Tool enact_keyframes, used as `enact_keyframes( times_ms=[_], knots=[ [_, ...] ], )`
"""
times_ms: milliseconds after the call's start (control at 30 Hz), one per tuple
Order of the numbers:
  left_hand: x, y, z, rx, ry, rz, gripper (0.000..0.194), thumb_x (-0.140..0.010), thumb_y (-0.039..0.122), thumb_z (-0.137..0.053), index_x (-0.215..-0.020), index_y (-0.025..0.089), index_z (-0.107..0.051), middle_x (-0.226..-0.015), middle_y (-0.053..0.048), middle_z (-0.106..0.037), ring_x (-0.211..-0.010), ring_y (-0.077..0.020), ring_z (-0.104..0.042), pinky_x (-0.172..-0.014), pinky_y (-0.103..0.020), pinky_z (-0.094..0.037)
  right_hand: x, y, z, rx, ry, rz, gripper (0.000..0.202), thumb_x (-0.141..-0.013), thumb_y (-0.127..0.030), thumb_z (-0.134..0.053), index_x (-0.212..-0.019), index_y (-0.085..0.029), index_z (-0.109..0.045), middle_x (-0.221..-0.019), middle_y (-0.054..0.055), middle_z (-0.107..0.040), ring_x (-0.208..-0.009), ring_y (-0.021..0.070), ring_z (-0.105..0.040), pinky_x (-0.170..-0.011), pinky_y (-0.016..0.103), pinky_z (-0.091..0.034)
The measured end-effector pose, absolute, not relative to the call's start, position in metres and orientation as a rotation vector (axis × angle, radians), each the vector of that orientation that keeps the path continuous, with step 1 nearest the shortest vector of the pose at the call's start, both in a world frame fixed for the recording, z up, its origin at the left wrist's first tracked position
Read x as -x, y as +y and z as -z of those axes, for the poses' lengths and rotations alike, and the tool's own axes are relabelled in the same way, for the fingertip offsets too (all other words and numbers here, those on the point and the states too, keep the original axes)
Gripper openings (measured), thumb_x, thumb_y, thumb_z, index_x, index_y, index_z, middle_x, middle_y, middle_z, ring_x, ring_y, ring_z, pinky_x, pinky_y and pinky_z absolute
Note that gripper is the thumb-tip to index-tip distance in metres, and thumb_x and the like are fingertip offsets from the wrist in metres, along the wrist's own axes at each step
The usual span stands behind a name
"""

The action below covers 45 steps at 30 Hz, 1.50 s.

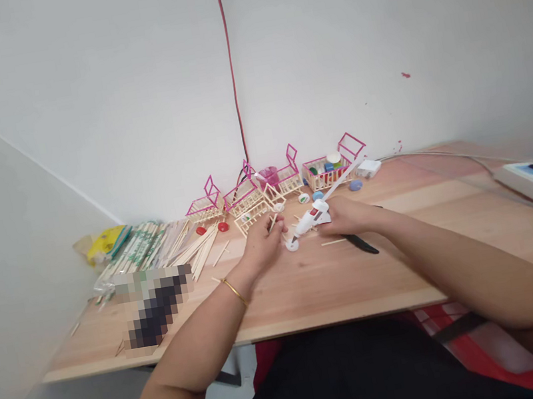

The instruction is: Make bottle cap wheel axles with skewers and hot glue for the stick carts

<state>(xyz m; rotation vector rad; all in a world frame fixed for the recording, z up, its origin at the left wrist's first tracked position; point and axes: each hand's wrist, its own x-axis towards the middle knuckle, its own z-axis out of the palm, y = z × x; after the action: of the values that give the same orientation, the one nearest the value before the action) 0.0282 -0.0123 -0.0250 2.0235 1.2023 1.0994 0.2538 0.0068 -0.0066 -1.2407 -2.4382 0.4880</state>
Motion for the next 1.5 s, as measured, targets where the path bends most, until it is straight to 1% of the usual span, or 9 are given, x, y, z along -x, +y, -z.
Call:
enact_keyframes(
  times_ms=[233,500,867,1067,1500],
  knots=[
    [-0.0282,-0.0131,0.0247,-2.013,1.205,-1.102,0.011,-0.085,0.024,-0.045,-0.083,0.017,-0.054,-0.073,0.000,-0.062,-0.065,-0.0114,-0.052,-0.065,-0.024,-0.041,-0.2522,0.0059,0.0074,1.256,-2.433,-0.522,0.006,-0.064,-0.017,-0.051,-0.067,-0.019,-0.047,-0.065,0.000,-0.057,-0.061,0.0162,-0.052,-0.053,0.024,-0.034],
    [-0.0283,-0.0128,0.0251,-2.021,1.228,-1.089,0.011,-0.085,0.024,-0.045,-0.083,0.017,-0.054,-0.074,0.000,-0.062,-0.068,-0.0122,-0.054,-0.068,-0.025,-0.042,-0.2511,0.0030,0.0039,1.255,-2.450,-0.539,0.006,-0.064,-0.016,-0.051,-0.067,-0.020,-0.046,-0.065,0.000,-0.056,-0.062,0.0163,-0.052,-0.054,0.025,-0.034],
    [-0.0281,-0.0123,0.0248,-2.027,1.216,-1.086,0.012,-0.085,0.025,-0.045,-0.084,0.018,-0.054,-0.074,0.000,-0.063,-0.066,-0.0118,-0.053,-0.066,-0.024,-0.042,-0.2527,0.0068,0.0092,1.229,-2.457,-0.549,0.006,-0.065,-0.016,-0.051,-0.069,-0.019,-0.049,-0.069,0.001,-0.060,-0.064,0.0168,-0.054,-0.056,0.024,-0.036],
    [-0.0283,-0.0124,0.0252,-2.029,1.204,-1.097,0.012,-0.085,0.025,-0.045,-0.084,0.017,-0.054,-0.074,0.000,-0.062,-0.063,-0.0110,-0.051,-0.064,-0.024,-0.041,-0.2526,0.0068,0.0081,1.218,-2.482,-0.526,0.006,-0.065,-0.015,-0.050,-0.068,-0.020,-0.047,-0.067,0.000,-0.058,-0.064,0.0165,-0.053,-0.055,0.024,-0.035],
    [-0.0288,-0.0134,0.0244,-2.004,1.205,-1.093,0.012,-0.085,0.025,-0.045,-0.084,0.017,-0.054,-0.075,0.000,-0.062,-0.062,-0.0104,-0.051,-0.063,-0.023,-0.041,-0.2539,0.0097,0.0133,1.194,-2.484,-0.550,0.006,-0.066,-0.014,-0.051,-0.069,-0.019,-0.050,-0.069,0.001,-0.060,-0.064,0.0169,-0.054,-0.056,0.025,-0.036]
  ],
)
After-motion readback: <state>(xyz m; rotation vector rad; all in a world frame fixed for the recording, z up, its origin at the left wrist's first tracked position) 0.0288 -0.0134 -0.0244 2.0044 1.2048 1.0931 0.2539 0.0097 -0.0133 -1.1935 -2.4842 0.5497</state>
